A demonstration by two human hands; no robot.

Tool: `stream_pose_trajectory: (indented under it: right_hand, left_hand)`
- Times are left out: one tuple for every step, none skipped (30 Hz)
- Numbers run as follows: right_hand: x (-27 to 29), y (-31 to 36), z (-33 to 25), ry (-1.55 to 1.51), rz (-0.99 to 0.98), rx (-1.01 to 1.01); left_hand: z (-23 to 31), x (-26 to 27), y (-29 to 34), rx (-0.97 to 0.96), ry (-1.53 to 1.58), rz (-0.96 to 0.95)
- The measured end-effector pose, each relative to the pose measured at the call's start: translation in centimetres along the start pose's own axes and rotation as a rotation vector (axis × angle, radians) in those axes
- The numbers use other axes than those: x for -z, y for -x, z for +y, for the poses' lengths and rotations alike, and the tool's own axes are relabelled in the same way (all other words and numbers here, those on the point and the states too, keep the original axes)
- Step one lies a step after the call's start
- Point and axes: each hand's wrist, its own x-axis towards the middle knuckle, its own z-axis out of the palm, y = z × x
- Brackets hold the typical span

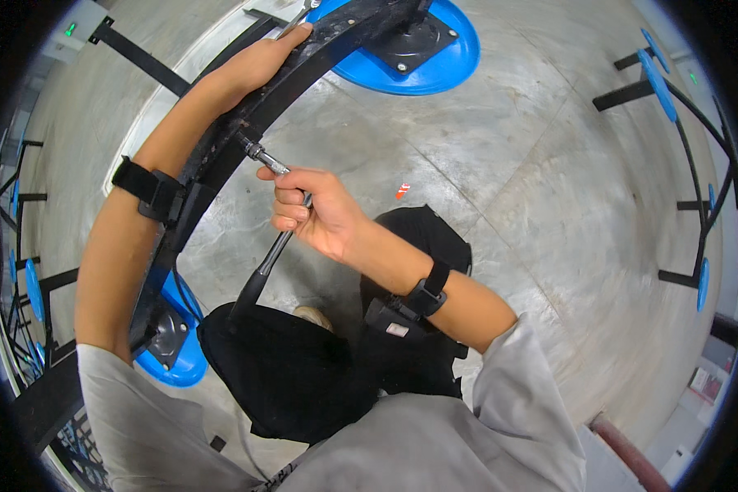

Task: The person unscrews bolts from a black metal table frame using a socket wrench and then picks up small nuts and bolts from the floor.

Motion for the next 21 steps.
stream_pose_trajectory:
  right_hand:
    - [-0.3,0.1,0.6,0.123,0.036,0.037]
    - [-0.6,0.3,1.1,0.129,0.033,0.052]
    - [-0.7,0.6,1.5,0.210,0.071,0.088]
    - [-0.8,0.8,2.0,0.290,0.110,0.123]
    - [-0.7,1.0,2.5,0.299,0.110,0.141]
    - [-0.7,1.0,2.9,0.467,0.099,0.211]
    - [-0.8,1.0,3.4,0.636,0.088,0.279]
    - [-0.8,0.9,4.0,0.642,0.088,0.285]
    - [-1.3,1.0,3.9,0.686,0.113,0.305]
    - [-1.7,1.2,4.1,0.728,0.139,0.320]
    - [-1.6,1.5,4.4,0.737,0.143,0.318]
    - [-1.5,1.6,4.7,0.764,0.163,0.330]
    - [-1.8,1.2,5.1,0.790,0.166,0.331]
    - [-2.0,0.7,5.5,0.795,0.147,0.317]
    - [-1.3,1.0,5.2,0.794,0.152,0.329]
    - [-1.3,2.0,4.7,0.789,0.139,0.356]
    - [-1.3,2.8,4.0,0.784,0.138,0.363]
    - [-1.2,2.5,3.9,0.776,0.104,0.370]
    - [-1.0,2.3,3.9,0.765,0.073,0.381]
    - [-0.8,2.3,4.1,0.752,0.074,0.365]
    - [-0.7,2.3,4.2,0.733,0.088,0.324]
  left_hand:
    - [-0.3,0.0,0.4,-0.017,-0.002,-0.001]
    - [-0.6,0.1,0.8,-0.025,0.029,-0.031]
    - [-0.7,0.0,1.2,-0.038,0.061,-0.065]
    - [-0.9,0.1,1.7,-0.051,0.093,-0.097]
    - [-0.8,0.2,2.0,-0.013,0.091,-0.167]
    - [-1.1,0.5,2.3,-0.028,0.091,-0.165]
    - [-1.4,0.7,2.7,-0.024,0.072,-0.146]
    - [-1.9,0.7,3.1,-0.016,0.055,-0.126]
    - [-1.7,0.9,3.7,-0.028,0.062,-0.122]
    - [-1.6,0.9,4.3,-0.049,0.062,-0.121]
    - [-1.6,0.7,4.8,-0.066,0.062,-0.120]
    - [-1.6,0.8,5.0,-0.083,0.058,-0.114]
    - [-2.8,1.0,4.0,-0.084,0.022,-0.097]
    - [-4.4,1.1,3.2,-0.127,0.011,-0.027]
    - [-4.1,0.4,3.2,-0.122,0.020,-0.060]
    - [-2.0,0.7,4.3,-0.125,0.009,-0.082]
    - [0.5,1.2,5.1,-0.099,-0.031,-0.113]
    - [1.3,1.8,6.1,-0.043,-0.065,-0.144]
    - [0.1,1.0,4.7,-0.063,-0.055,-0.105]
    - [-0.6,0.7,4.8,-0.044,-0.058,-0.113]
    - [-1.0,0.3,4.9,-0.046,-0.048,-0.101]
